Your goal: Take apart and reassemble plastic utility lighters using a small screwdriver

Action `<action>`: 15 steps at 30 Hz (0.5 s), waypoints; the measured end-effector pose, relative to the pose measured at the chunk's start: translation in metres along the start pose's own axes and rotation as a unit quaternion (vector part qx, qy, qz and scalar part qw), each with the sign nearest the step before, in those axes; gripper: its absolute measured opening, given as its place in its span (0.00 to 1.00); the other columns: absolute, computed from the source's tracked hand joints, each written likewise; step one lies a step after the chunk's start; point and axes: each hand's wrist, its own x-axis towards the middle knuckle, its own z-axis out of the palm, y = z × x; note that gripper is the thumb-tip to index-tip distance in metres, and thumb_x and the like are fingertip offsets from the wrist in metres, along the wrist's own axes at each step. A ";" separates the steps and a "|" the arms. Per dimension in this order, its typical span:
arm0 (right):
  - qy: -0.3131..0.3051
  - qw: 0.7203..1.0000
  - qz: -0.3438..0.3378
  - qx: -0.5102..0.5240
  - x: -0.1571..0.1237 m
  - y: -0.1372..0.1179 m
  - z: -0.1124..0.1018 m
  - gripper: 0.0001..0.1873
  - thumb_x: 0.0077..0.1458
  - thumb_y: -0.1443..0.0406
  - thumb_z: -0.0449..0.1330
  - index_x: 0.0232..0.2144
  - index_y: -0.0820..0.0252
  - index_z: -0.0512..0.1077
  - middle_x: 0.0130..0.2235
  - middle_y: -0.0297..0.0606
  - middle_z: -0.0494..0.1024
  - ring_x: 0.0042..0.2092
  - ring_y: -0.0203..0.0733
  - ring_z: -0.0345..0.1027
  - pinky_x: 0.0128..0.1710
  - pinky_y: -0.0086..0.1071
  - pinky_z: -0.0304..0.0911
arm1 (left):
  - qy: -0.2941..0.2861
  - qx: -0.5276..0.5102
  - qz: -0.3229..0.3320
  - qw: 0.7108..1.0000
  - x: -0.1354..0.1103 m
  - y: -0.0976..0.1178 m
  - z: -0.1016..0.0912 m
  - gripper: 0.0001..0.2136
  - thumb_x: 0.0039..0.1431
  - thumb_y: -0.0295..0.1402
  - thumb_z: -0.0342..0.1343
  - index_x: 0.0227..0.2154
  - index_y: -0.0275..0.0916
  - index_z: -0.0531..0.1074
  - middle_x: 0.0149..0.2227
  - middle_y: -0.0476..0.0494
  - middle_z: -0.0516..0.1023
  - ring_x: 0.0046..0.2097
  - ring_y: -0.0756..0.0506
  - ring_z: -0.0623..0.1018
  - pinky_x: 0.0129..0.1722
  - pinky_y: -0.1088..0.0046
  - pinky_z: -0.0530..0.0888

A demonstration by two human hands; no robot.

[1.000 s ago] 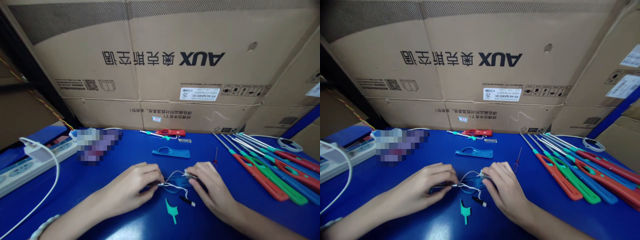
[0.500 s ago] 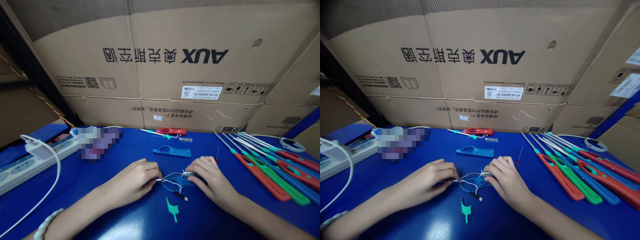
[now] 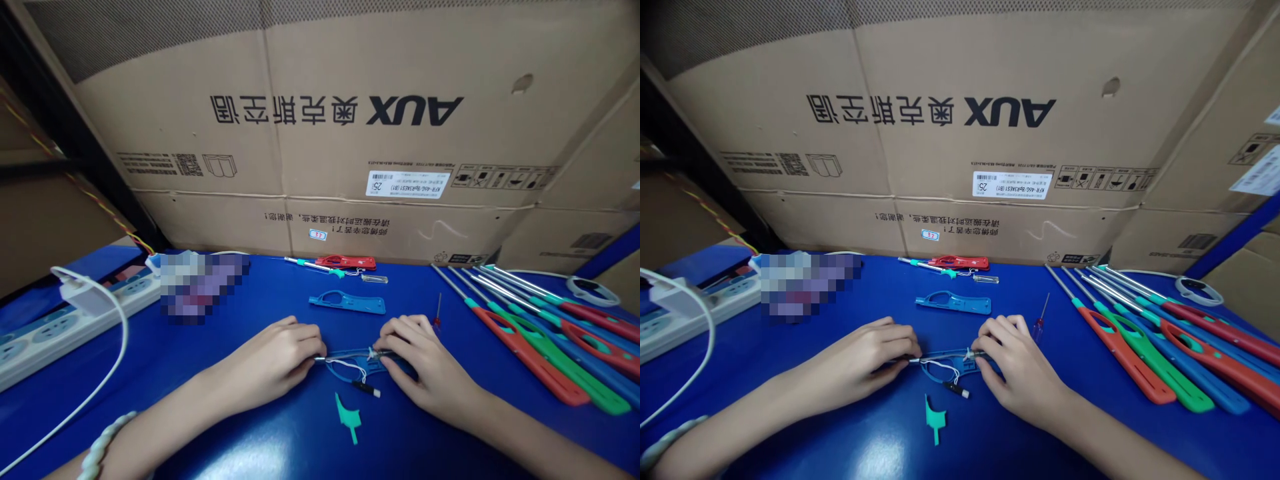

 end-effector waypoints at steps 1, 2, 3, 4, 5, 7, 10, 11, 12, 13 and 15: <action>-0.001 1.000 -0.001 0.000 0.000 0.000 0.000 0.07 0.60 0.72 0.53 0.37 0.59 0.70 0.37 0.39 0.72 0.39 0.42 0.64 0.41 0.39 0.53 | 0.000 0.002 0.001 1.000 0.000 0.000 0.000 0.09 0.64 0.22 0.46 0.41 0.39 0.69 0.39 0.47 0.74 0.41 0.46 0.75 0.47 0.64 0.66; -0.001 1.000 -0.002 0.000 -0.001 0.001 0.001 0.07 0.60 0.71 0.53 0.38 0.59 0.70 0.37 0.38 0.72 0.39 0.42 0.64 0.42 0.39 0.53 | 0.002 0.004 0.002 1.000 0.000 0.000 0.000 0.09 0.64 0.22 0.46 0.41 0.39 0.69 0.39 0.47 0.74 0.41 0.46 0.75 0.47 0.64 0.66; -0.002 1.000 -0.003 0.000 -0.001 0.001 0.001 0.08 0.61 0.71 0.53 0.39 0.58 0.70 0.37 0.38 0.73 0.39 0.42 0.64 0.42 0.39 0.53 | 0.005 0.005 0.004 1.000 0.000 -0.001 0.000 0.10 0.64 0.22 0.46 0.41 0.39 0.69 0.39 0.47 0.74 0.40 0.46 0.75 0.46 0.65 0.66; -0.003 1.000 -0.004 -0.001 -0.002 0.001 0.001 0.08 0.61 0.71 0.53 0.40 0.58 0.70 0.38 0.38 0.73 0.39 0.42 0.64 0.42 0.39 0.53 | 0.007 0.008 0.006 1.000 0.000 -0.001 0.000 0.10 0.64 0.22 0.46 0.41 0.39 0.69 0.39 0.47 0.74 0.40 0.46 0.75 0.46 0.65 0.66; -0.004 1.000 -0.005 -0.002 -0.002 0.001 0.002 0.07 0.61 0.71 0.53 0.40 0.59 0.70 0.38 0.38 0.73 0.39 0.42 0.65 0.42 0.39 0.53 | 0.008 0.011 0.007 1.000 0.000 -0.001 0.000 0.10 0.64 0.22 0.46 0.41 0.39 0.69 0.39 0.47 0.74 0.40 0.46 0.75 0.45 0.65 0.66; -0.003 1.000 -0.009 -0.005 -0.003 0.001 0.003 0.07 0.62 0.71 0.52 0.37 0.59 0.70 0.37 0.38 0.73 0.38 0.41 0.65 0.41 0.39 0.52 | 0.011 0.018 0.007 1.000 0.000 -0.002 0.000 0.09 0.64 0.22 0.46 0.41 0.39 0.69 0.39 0.46 0.74 0.40 0.46 0.75 0.44 0.66 0.66; 0.000 1.000 -0.019 -0.014 -0.002 -0.001 0.003 0.07 0.62 0.70 0.51 0.35 0.60 0.70 0.35 0.38 0.73 0.36 0.41 0.64 0.40 0.38 0.52 | 0.012 0.026 0.005 1.000 0.000 -0.003 0.002 0.09 0.64 0.22 0.46 0.40 0.39 0.70 0.39 0.47 0.73 0.40 0.46 0.75 0.43 0.66 0.66; 0.001 1.000 -0.022 -0.017 -0.002 -0.002 0.003 0.08 0.62 0.70 0.51 0.35 0.60 0.70 0.35 0.38 0.73 0.36 0.41 0.64 0.40 0.38 0.52 | 0.013 0.029 0.006 0.999 0.000 -0.004 0.002 0.09 0.64 0.22 0.46 0.40 0.38 0.70 0.39 0.47 0.73 0.40 0.46 0.75 0.43 0.66 0.66; 0.001 0.999 -0.024 -0.021 -0.002 -0.003 0.002 0.08 0.62 0.70 0.51 0.35 0.60 0.70 0.35 0.38 0.73 0.36 0.41 0.64 0.40 0.38 0.51 | 0.014 0.033 0.007 0.999 0.001 -0.004 0.003 0.09 0.64 0.22 0.46 0.40 0.38 0.70 0.38 0.47 0.73 0.39 0.46 0.75 0.42 0.67 0.66; -0.001 0.999 -0.026 -0.024 -0.001 -0.003 0.002 0.08 0.62 0.70 0.51 0.35 0.60 0.70 0.34 0.38 0.73 0.36 0.41 0.64 0.39 0.38 0.51 | 0.016 0.038 0.009 0.999 0.001 -0.005 0.003 0.09 0.65 0.22 0.46 0.39 0.38 0.70 0.38 0.47 0.73 0.38 0.47 0.74 0.42 0.67 0.66; -0.004 0.999 -0.028 -0.031 -0.001 -0.004 0.002 0.09 0.62 0.71 0.50 0.34 0.60 0.70 0.34 0.38 0.72 0.36 0.41 0.63 0.39 0.38 0.51 | 0.021 0.049 0.015 0.998 0.001 -0.005 0.004 0.09 0.65 0.23 0.46 0.38 0.38 0.70 0.37 0.46 0.73 0.37 0.47 0.74 0.40 0.68 0.66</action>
